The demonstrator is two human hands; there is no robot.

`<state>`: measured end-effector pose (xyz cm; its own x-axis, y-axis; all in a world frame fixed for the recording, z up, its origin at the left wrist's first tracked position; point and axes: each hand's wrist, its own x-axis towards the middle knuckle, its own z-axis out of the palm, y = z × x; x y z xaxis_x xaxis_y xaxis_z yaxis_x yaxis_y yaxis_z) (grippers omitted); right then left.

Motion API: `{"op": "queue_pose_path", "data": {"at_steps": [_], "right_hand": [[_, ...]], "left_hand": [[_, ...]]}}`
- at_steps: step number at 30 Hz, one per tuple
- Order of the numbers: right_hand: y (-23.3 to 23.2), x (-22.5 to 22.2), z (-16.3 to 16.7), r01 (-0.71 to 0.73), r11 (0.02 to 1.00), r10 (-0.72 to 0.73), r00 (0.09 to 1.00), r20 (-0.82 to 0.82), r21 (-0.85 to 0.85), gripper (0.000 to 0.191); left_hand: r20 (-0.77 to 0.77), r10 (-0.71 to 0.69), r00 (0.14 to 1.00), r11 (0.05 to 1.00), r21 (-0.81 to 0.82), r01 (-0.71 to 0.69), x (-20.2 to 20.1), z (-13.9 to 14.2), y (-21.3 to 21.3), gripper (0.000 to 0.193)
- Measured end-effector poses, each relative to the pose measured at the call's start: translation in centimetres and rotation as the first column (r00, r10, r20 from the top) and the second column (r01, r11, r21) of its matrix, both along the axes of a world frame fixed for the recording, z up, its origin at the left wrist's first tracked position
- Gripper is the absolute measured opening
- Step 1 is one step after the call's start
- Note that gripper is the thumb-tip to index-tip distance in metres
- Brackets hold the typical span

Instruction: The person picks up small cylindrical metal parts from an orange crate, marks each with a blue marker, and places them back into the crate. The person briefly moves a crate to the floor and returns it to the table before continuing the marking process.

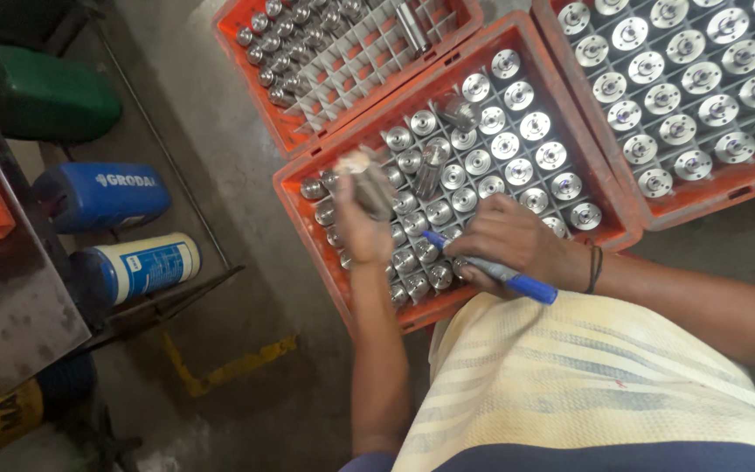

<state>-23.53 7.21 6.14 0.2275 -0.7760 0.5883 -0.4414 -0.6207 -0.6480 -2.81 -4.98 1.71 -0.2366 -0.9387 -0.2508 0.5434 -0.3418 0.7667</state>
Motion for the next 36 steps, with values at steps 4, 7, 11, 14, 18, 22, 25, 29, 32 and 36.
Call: {"op": "queue_pose_path", "data": {"at_steps": [4, 7, 11, 14, 18, 22, 25, 29, 32, 36], "right_hand": [[-0.9, 0.3, -0.3, 0.104, 0.994, -0.102, 0.992, 0.074, -0.028, 0.019], [-0.5, 0.3, -0.8, 0.021, 0.999, -0.019, 0.998, -0.054, 0.027, 0.015], [0.4, 0.2, -1.5, 0.069, 0.997, -0.07, 0.995, 0.069, 0.02, 0.018], [0.5, 0.3, -1.7, 0.081, 0.994, -0.086, 0.994, 0.061, 0.079, 0.015], [0.5, 0.3, -1.2, 0.098, 0.989, -0.11, 0.989, 0.1, 0.115, 0.015], [0.5, 0.2, -0.4, -0.006, 0.995, 0.001, 0.999, 0.045, 0.104, 0.016], [0.6, -0.2, -0.1, 0.114, 0.982, -0.132, 0.984, 0.116, 0.152, 0.018], [0.6, -0.7, -0.2, 0.142, 0.978, -0.158, 0.982, 0.1, 0.156, 0.021], [0.7, -0.7, -0.5, 0.127, 0.976, -0.143, 0.986, 0.086, 0.175, 0.022], [0.8, -0.7, -0.7, 0.116, 0.976, -0.136, 0.986, 0.098, 0.182, 0.021]], "left_hand": [[0.252, -0.163, 0.954, 0.982, -0.051, 0.181, -2.0, -1.8, 3.3, 0.038], [0.238, -0.126, 0.963, 0.992, 0.043, 0.119, -2.4, -2.6, 4.3, 0.034], [0.232, -0.113, 0.966, 0.994, 0.027, 0.109, -2.4, -3.3, 4.1, 0.039], [0.269, -0.132, 0.954, 0.991, 0.045, 0.125, -2.6, -3.8, 3.9, 0.04], [0.142, -0.149, 0.978, 0.988, 0.052, 0.143, -2.7, -3.6, 3.6, 0.041], [0.157, -0.164, 0.974, 0.983, 0.102, 0.149, -2.4, -2.0, 2.3, 0.034], [0.78, -0.028, 0.625, 0.979, -0.105, 0.176, -1.8, -0.6, 0.1, 0.031], [0.827, 0.474, 0.302, 0.68, -0.562, 0.471, 0.1, 0.8, -1.6, 0.059], [0.943, 0.261, 0.205, 0.903, -0.313, 0.294, 0.5, 1.2, -2.0, 0.062], [0.941, 0.333, -0.062, 0.897, -0.296, 0.327, 0.9, 1.6, -2.7, 0.062]]}}
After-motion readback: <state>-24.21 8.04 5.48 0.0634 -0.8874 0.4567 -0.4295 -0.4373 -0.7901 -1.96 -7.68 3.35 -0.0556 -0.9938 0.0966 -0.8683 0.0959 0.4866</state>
